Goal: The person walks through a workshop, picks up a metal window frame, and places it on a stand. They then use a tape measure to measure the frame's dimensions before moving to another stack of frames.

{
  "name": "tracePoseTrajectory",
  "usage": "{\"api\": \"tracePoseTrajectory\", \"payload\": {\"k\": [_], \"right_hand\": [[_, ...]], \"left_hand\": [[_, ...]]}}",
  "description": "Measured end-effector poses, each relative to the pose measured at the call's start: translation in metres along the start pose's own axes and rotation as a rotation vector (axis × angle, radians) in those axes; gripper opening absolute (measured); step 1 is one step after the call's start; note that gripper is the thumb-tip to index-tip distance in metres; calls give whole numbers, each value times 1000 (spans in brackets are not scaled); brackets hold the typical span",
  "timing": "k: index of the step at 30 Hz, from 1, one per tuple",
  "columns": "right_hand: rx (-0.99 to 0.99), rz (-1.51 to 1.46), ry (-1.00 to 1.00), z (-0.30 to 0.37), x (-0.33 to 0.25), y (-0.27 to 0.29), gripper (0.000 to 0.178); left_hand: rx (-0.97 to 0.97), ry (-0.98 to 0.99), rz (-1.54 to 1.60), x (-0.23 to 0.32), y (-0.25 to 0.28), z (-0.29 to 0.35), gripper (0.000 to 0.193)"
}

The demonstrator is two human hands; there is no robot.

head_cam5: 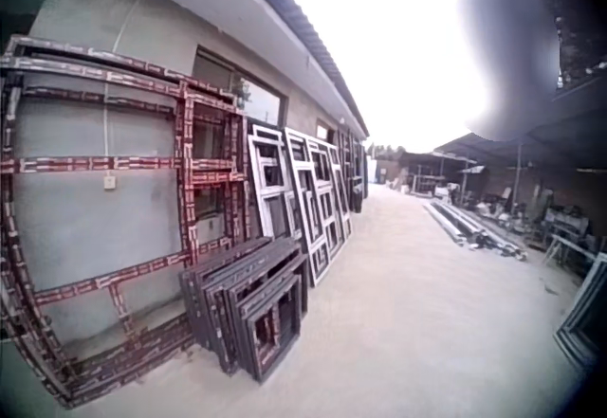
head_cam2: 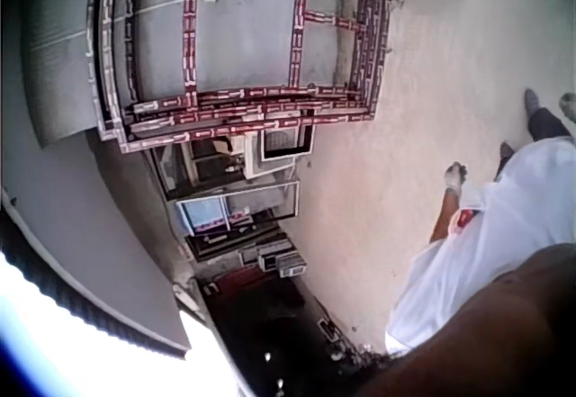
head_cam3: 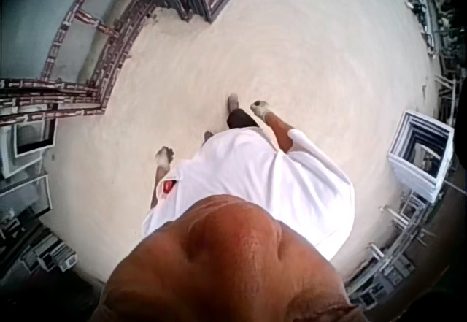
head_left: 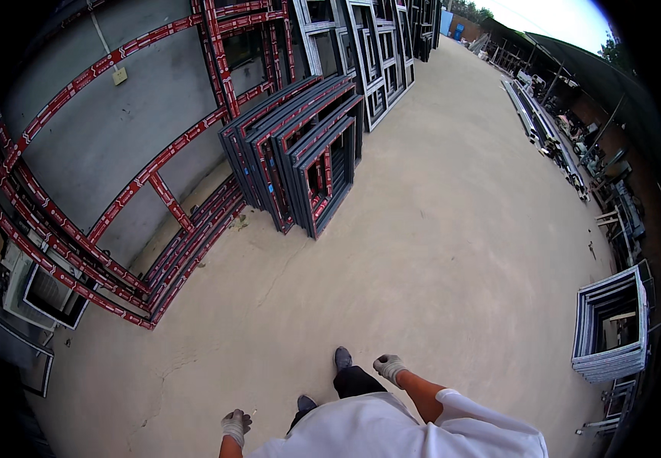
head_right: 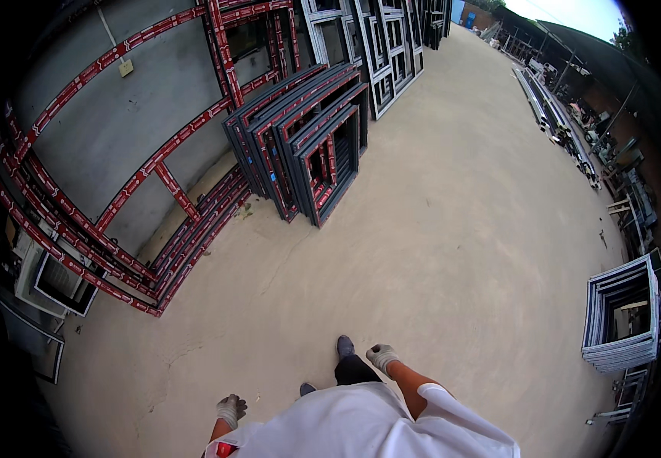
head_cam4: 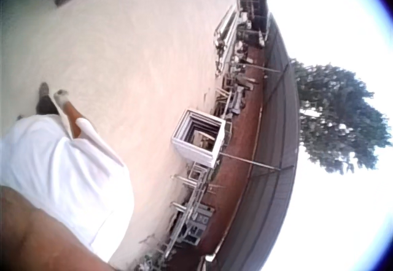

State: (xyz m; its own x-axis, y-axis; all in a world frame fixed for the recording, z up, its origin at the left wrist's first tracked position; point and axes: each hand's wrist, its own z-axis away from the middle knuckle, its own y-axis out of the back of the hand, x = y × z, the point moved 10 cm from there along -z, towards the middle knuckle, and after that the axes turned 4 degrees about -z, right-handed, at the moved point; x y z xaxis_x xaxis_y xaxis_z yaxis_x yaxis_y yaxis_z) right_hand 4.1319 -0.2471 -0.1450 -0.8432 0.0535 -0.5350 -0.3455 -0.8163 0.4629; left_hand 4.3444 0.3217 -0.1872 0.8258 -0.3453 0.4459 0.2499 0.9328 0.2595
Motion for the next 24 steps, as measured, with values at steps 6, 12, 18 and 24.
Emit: {"api": "tracePoseTrajectory", "payload": {"k": [6,12,18,24], "right_hand": [[46,-106,-99,-70,21,39,34],[112,-133,-201,-176,23,126,29],[221,-144,-101,-245,-97,277,38],[383,-298,-11,-311,-166,368,37]], "left_hand": [[-33,-86,-124,127,-89,-23,27],[-75,-51,-144,177,-216,-24,35],[-77,-79,-336,261,-344,-26,33],[-75,-292,-467,427,-475,-16,34]]}}
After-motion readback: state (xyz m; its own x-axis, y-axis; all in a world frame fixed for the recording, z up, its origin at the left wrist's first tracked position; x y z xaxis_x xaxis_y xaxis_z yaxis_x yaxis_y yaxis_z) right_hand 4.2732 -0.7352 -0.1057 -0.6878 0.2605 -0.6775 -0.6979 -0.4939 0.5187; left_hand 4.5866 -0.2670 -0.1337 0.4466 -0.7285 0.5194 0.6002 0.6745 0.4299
